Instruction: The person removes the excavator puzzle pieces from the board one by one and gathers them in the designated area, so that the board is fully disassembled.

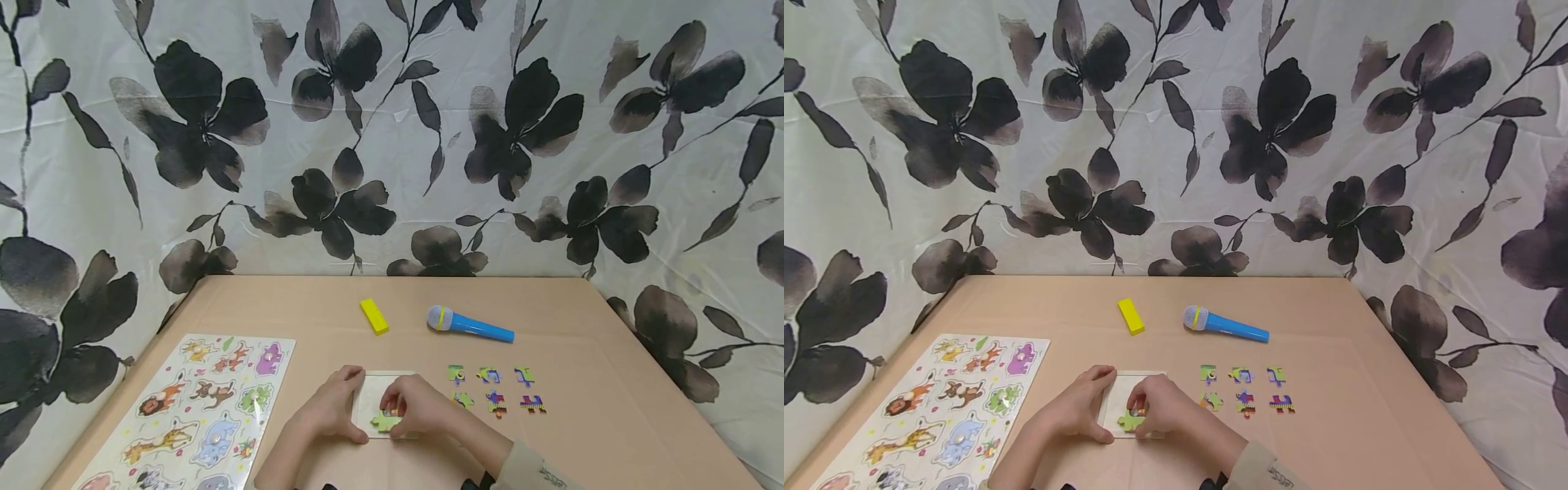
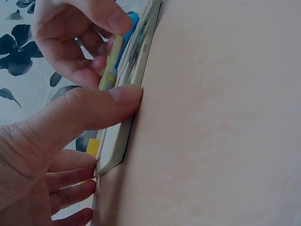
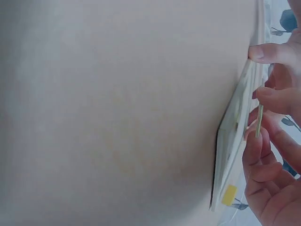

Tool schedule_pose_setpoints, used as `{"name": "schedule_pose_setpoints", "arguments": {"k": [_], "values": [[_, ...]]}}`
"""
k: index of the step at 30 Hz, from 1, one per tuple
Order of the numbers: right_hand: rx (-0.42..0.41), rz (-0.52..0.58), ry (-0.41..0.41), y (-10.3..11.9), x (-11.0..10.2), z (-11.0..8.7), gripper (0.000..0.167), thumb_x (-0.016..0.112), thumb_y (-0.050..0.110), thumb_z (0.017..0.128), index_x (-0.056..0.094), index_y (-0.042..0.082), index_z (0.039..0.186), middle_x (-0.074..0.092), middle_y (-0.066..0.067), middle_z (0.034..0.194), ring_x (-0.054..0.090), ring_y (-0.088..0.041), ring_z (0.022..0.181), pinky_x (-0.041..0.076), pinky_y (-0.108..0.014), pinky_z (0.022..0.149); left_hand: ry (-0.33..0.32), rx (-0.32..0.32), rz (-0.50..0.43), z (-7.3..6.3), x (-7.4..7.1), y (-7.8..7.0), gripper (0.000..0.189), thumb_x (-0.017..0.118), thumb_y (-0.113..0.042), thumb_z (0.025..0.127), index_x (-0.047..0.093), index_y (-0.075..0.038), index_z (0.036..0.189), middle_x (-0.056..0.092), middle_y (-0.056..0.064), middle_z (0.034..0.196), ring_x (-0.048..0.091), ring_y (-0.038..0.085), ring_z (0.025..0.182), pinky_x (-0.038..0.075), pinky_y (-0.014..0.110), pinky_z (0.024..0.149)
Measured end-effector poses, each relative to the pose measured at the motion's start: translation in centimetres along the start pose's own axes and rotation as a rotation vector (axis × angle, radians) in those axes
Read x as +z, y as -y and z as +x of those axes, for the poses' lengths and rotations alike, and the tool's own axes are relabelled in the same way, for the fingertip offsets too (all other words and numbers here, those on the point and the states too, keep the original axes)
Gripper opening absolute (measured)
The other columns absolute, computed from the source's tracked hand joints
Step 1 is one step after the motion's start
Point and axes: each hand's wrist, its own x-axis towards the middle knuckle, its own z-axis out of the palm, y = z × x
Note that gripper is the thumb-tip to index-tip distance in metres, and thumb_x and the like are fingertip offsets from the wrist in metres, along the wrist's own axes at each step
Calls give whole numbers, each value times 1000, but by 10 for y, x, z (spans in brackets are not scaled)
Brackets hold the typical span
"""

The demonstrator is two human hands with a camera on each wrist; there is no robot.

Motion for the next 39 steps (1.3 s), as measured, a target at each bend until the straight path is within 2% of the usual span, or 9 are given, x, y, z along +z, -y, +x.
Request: {"name": "schedule_pose_setpoints", "arguments": {"k": [9, 22, 33, 39], "values": [[12, 6, -32, -5, -7, -14, 28, 81, 8, 62, 68, 14, 86, 52, 7, 74, 47, -8, 66, 44, -17, 59, -2, 3, -5, 0, 0, 0, 103, 89, -31, 47, 42, 14, 127, 41, 22, 130, 39, 38, 119, 36, 48, 99], [6, -27, -89, -20, -22, -48, 29, 79, 9, 63, 69, 16, 89, 53, 10, 79, 49, -8, 71, 43, -21, 61, 15, -32, -17, 1, 2, 2, 104, 89, -30, 48, 41, 11, 130, 38, 21, 134, 36, 37, 123, 33, 48, 101], [-19, 12, -150, -43, -38, -82, 28, 78, 6, 65, 67, 13, 90, 57, 8, 84, 51, -7, 71, 46, -23, 60, 17, -34, -25, 1, 1, 1, 104, 89, -30, 48, 41, 11, 130, 38, 21, 134, 36, 37, 122, 33, 47, 101], [19, 26, -163, -55, -47, -102, 29, 78, 4, 65, 67, 13, 90, 56, 6, 84, 51, -8, 72, 47, -23, 59, 14, -27, -6, 1, 1, 1, 104, 89, -31, 48, 41, 11, 130, 39, 21, 133, 37, 36, 121, 34, 47, 101]]}}
